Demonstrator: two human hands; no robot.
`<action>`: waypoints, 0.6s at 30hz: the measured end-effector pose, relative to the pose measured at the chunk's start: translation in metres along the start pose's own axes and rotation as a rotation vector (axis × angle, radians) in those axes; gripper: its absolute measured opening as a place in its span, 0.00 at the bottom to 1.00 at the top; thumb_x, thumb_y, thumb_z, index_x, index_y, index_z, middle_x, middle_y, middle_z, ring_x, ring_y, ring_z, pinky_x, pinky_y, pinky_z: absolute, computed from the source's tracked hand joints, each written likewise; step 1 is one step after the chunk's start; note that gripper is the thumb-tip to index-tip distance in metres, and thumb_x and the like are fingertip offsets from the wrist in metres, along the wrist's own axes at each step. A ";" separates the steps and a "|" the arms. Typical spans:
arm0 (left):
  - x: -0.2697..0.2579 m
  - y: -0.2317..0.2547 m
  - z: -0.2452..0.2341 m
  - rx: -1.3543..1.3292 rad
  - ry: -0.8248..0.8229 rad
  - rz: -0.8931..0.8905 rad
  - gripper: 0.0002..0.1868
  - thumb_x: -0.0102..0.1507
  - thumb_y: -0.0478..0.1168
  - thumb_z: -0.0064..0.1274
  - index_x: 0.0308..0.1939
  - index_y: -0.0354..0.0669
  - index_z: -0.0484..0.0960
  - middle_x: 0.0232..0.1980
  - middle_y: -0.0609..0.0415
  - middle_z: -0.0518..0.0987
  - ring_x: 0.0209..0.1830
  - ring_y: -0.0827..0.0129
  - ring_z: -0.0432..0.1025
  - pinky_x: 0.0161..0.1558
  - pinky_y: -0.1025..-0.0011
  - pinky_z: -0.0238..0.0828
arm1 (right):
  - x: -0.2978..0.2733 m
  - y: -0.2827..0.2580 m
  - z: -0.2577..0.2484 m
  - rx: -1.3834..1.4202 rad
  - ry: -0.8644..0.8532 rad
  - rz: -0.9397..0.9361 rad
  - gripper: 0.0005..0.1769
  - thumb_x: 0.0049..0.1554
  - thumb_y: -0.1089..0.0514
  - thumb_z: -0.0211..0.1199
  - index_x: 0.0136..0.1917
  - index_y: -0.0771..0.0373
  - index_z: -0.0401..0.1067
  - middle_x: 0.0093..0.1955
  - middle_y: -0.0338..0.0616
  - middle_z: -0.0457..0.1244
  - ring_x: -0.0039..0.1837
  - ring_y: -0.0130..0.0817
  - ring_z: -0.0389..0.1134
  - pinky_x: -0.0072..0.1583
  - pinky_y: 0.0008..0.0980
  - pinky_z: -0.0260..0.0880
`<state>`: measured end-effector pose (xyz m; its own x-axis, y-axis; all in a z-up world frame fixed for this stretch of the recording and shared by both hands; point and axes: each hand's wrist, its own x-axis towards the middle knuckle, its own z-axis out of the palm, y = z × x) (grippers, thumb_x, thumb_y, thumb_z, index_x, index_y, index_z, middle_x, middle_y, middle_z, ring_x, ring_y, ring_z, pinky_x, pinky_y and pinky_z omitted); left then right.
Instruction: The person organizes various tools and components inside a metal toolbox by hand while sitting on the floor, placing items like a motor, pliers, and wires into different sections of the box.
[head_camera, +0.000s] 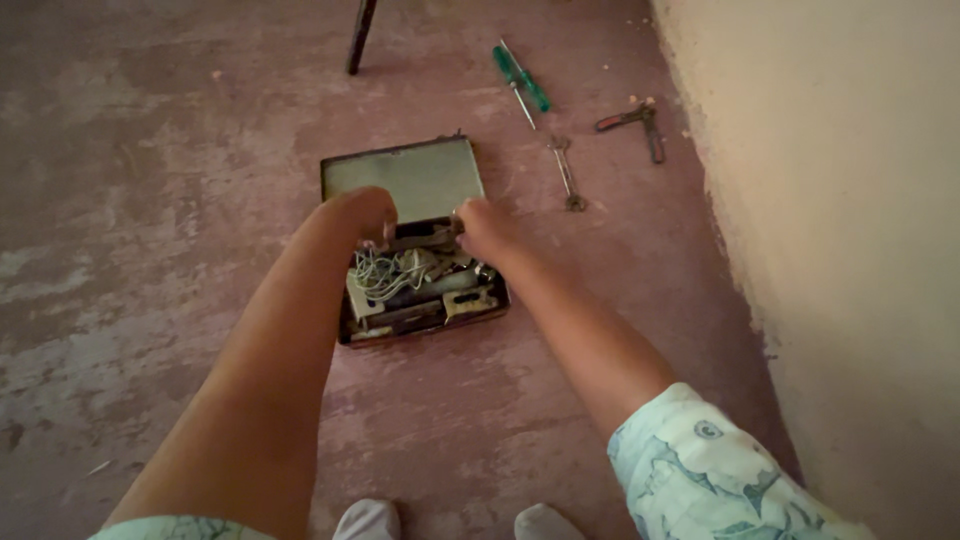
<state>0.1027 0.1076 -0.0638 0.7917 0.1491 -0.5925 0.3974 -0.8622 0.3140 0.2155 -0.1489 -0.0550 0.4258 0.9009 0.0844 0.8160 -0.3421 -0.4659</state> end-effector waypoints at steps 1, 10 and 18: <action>0.007 -0.005 0.002 -0.037 -0.038 -0.046 0.14 0.53 0.34 0.69 0.43 0.44 0.90 0.37 0.45 0.88 0.33 0.60 0.80 0.36 0.58 0.79 | -0.003 -0.003 -0.002 0.006 -0.032 0.020 0.11 0.51 0.61 0.69 0.50 0.62 0.78 0.54 0.57 0.68 0.59 0.56 0.70 0.61 0.48 0.70; 0.009 0.016 -0.010 0.192 -0.179 -0.003 0.14 0.52 0.38 0.73 0.41 0.44 0.90 0.39 0.47 0.87 0.38 0.55 0.82 0.39 0.53 0.78 | -0.020 -0.016 0.000 -0.038 0.168 -0.092 0.11 0.50 0.68 0.62 0.47 0.63 0.77 0.51 0.56 0.66 0.55 0.58 0.69 0.55 0.53 0.69; -0.011 0.038 -0.013 0.332 -0.048 0.099 0.21 0.48 0.37 0.74 0.45 0.51 0.90 0.45 0.53 0.88 0.44 0.59 0.82 0.44 0.58 0.80 | -0.010 -0.006 0.000 0.019 0.120 -0.073 0.11 0.45 0.65 0.65 0.44 0.64 0.75 0.49 0.56 0.65 0.54 0.59 0.68 0.54 0.54 0.68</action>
<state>0.1153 0.0795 -0.0360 0.7932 0.0409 -0.6076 0.1410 -0.9830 0.1179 0.2066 -0.1565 -0.0531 0.4101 0.8843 0.2233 0.8397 -0.2705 -0.4709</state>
